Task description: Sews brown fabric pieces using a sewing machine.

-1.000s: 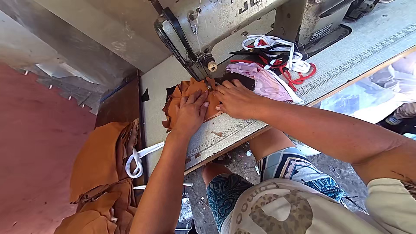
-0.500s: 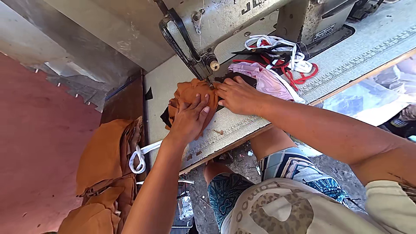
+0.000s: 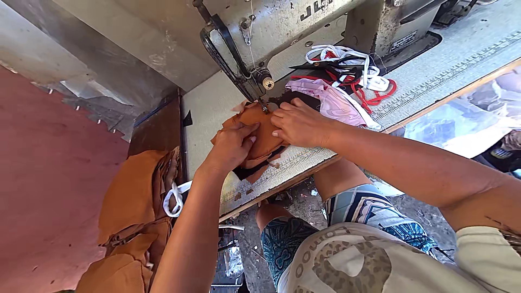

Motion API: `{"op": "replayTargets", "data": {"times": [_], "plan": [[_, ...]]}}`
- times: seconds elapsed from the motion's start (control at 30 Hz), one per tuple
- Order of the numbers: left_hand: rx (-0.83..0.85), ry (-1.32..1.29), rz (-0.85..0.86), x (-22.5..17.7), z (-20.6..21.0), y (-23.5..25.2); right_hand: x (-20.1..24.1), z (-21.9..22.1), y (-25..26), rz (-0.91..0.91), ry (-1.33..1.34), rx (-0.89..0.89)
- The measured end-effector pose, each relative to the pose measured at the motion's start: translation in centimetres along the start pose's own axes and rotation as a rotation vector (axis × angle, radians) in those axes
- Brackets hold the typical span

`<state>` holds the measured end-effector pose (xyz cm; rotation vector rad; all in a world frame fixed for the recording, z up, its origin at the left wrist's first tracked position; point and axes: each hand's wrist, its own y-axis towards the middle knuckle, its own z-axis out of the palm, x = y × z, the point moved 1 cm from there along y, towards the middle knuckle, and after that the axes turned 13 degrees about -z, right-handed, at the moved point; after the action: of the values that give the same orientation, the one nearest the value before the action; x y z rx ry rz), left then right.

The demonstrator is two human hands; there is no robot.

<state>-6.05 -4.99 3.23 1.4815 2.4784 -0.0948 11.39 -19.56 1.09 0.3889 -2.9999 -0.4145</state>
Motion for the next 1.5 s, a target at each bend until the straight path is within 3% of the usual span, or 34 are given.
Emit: {"op": "replayTargets", "data": {"times": [0.13,0.2,0.3,0.6,0.77,0.93,1.1,1.23,1.4,1.5], "plan": [[-0.042,-0.054,0.058,0.9,0.4,-0.1,0.0,0.2,-0.2,0.012,-0.051,-0.068],[-0.036,-0.084,0.06,0.6,0.1,-0.1,0.8,0.4,-0.4,-0.144,-0.044,-0.203],[-0.039,-0.097,0.056,1.0,0.1,0.4,1.5,0.9,-0.1,-0.325,0.012,-0.218],[-0.094,-0.109,0.119,2.4,3.6,1.0,-0.5,0.3,-0.4,-0.092,-0.066,-0.151],[-0.094,-0.018,0.057,1.6,2.9,0.8,0.3,0.9,-0.3,-0.212,-0.03,-0.145],[-0.069,0.019,0.016,0.6,1.7,1.5,-0.4,0.5,-0.2,-0.096,-0.097,-0.086],[0.124,-0.077,-0.11,-1.6,-1.0,2.5,1.9,1.1,0.1,-0.3,0.013,-0.159],[0.192,-0.119,-0.131,-1.7,-1.7,3.2,1.2,0.9,0.2,-0.245,-0.041,-0.125],[0.075,-0.164,-0.025,2.5,1.1,2.9,0.5,0.1,-0.1,-0.122,-0.07,-0.041],[-0.004,-0.08,-0.071,1.5,1.8,2.3,0.0,-0.5,0.0,-0.022,-0.07,0.022]]}}
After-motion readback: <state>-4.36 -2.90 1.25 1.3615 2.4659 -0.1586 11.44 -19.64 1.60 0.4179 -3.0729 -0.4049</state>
